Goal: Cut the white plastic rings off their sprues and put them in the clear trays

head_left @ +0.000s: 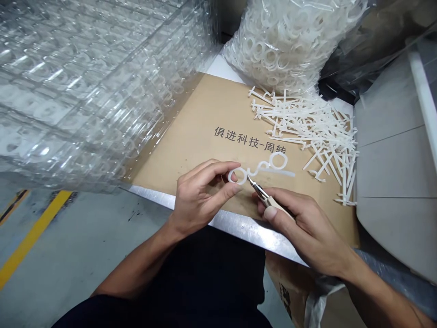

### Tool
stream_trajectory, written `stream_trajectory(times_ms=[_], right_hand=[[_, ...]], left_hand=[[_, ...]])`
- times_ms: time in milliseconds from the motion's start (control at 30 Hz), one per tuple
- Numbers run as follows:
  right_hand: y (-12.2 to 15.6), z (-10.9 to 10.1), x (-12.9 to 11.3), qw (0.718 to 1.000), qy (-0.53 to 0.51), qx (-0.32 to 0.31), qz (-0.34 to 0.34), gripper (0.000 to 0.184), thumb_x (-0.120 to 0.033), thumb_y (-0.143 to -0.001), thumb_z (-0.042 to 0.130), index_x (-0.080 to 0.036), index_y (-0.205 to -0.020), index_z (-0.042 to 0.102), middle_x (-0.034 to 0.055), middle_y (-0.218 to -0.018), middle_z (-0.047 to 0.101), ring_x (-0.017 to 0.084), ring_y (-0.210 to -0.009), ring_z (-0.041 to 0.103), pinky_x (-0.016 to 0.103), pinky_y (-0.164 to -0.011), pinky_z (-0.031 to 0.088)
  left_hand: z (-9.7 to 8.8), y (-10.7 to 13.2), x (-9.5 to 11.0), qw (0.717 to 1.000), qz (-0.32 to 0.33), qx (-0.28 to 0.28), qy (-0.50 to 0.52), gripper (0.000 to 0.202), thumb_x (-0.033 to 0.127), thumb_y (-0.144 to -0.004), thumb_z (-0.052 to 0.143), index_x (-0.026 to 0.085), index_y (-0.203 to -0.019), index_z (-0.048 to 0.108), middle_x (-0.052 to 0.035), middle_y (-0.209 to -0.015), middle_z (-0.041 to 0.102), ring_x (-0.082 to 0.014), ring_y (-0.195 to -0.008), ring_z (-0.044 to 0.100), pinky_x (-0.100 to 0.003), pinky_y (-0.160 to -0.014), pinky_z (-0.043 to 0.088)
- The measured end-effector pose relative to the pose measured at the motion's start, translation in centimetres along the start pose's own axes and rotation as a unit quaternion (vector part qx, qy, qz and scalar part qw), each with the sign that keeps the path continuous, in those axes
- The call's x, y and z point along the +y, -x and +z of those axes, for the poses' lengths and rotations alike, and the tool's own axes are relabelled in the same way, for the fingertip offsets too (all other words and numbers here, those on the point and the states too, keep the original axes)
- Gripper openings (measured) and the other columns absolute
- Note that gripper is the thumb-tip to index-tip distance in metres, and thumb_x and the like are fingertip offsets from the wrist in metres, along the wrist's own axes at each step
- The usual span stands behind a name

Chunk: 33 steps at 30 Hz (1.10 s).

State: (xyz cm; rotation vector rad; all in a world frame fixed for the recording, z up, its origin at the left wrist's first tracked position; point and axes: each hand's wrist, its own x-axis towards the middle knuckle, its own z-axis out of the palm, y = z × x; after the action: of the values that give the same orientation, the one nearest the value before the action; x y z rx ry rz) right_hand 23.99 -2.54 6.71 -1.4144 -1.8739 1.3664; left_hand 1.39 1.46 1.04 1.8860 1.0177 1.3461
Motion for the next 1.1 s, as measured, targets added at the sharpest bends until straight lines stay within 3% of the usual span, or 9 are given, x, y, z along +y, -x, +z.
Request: stream_trajectory(times_ms=[333,1100], right_hand=[[0.07,0.24,0.34,1.000,-0.006,0.011,0.006,0.017,-0.031,-0.108,0.051,-0.023,-0.107,0.066,-0.0025,-0.085,0.064,0.015,-0.076,0.059,0.028,-0.073,0.044],[0.09,0.29,0.10,1.000,-0.017,0.007,0.017,0.019,-0.033,-0.109,0.049,-0.023,-0.104,0.064,-0.0001,-0.086,0.064,0.018,-0.076,0.058,0.031,-0.069,0.042]], left_hand=[[0.13,-0.15,0.00,0.999,0.017,-0.007,-0.026,0.028,0.020,-0.090,0.079,0.015,-0.117,0.072,-0.0036,-0.094,0.074,-0.0099,-0.083,0.067,-0.021,-0.076,0.056],[0.20,-0.05,-0.17,0.999,0.029,-0.025,-0.035,0.027,0.024,-0.093,0.076,0.019,-0.119,0.071,-0.0029,-0.090,0.074,-0.0128,-0.081,0.068,-0.024,-0.074,0.057]])
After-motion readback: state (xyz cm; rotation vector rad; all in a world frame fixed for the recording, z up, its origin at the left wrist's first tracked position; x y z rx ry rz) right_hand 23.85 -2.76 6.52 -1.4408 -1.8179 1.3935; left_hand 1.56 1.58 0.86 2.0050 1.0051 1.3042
